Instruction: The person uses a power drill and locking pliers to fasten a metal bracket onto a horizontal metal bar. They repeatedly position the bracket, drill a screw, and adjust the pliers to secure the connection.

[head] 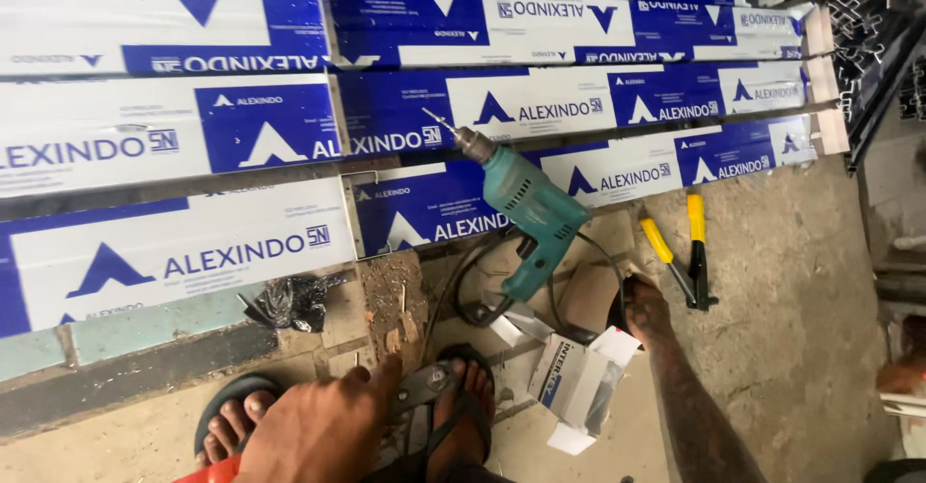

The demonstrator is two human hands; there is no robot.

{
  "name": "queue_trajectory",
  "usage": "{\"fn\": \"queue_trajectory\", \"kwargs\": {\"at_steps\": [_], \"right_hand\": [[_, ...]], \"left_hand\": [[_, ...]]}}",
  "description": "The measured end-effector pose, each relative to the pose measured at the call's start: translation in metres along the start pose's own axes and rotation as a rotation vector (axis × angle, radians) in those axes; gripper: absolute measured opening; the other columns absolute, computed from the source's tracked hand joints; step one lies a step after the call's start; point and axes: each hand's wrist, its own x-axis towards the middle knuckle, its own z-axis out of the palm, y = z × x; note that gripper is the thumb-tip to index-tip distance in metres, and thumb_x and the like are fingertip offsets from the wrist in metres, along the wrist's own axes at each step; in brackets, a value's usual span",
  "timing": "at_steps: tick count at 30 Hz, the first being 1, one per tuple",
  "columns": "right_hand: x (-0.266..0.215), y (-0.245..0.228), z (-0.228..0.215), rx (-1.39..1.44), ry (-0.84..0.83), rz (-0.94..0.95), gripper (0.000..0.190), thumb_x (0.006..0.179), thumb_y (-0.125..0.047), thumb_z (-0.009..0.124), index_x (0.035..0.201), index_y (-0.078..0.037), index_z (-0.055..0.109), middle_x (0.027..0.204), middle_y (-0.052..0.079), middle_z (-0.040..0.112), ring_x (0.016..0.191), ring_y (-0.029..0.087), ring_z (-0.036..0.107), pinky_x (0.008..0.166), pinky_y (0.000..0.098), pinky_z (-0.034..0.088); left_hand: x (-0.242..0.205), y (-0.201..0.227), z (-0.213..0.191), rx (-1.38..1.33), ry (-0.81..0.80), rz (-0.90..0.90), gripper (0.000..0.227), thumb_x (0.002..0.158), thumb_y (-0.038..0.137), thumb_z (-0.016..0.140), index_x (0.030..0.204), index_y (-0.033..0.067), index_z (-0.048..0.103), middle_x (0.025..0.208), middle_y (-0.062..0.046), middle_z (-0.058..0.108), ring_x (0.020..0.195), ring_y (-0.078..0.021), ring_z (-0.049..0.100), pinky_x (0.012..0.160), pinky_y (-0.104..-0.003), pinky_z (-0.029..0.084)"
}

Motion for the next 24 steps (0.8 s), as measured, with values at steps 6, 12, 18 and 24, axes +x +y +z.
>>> {"fn": "queue_trajectory", "kwargs": {"at_steps": [6,12,18,24], "right_hand": [[-0.038,-0.029,-0.004,-1.393,0.071,-0.638,0.038,0.086,-0.014,0.055,0.115,-0.024,0.077,0.141,-0.005,0.069,0.135,0.012,0.06,0.103,0.0264,0.05],[-0.035,-0.032,-0.029,-0.731,-0.15,-0.288,0.034,0.104,-0.013,0.044,0.122,0.006,0.067,0.104,0.015,0.072,0.093,0.023,0.071,0.073,0.0257,0.058],[-0.113,-0.138,0.089,-0.179,-0.028,-0.638,0.028,0.096,0.01,0.065,0.117,-0.007,0.063,0.113,0.012,0.066,0.1,0.018,0.068,0.094,0.0226,0.062],[-0.258,-0.29,0.333,-0.26,-0.641,-0.515,0.013,0.1,-0.006,0.057,0.111,-0.001,0.064,0.1,0.02,0.075,0.086,0.031,0.081,0.075,0.0367,0.073]], "left_hand": [[-0.015,-0.022,0.004,-0.225,0.188,0.095,0.033,0.093,0.005,0.056,0.118,0.024,0.046,0.078,-0.004,0.074,0.062,-0.024,0.077,0.06,-0.044,0.06],[-0.016,-0.033,-0.001,-0.078,-0.016,-0.18,0.038,0.092,0.008,0.046,0.126,0.0237,0.036,0.093,-0.011,0.07,0.087,-0.0396,0.074,0.07,-0.062,0.054],[-0.005,-0.046,0.023,-0.018,-0.001,-0.043,0.064,0.101,-0.004,0.042,0.157,0.0081,0.015,0.086,-0.009,0.067,0.069,-0.0261,0.073,0.054,-0.045,0.06],[0.007,-0.035,0.019,0.031,0.094,-0.062,0.03,0.098,0.001,0.043,0.125,0.0145,0.041,0.09,-0.008,0.07,0.076,-0.0365,0.076,0.054,-0.054,0.058]]}}
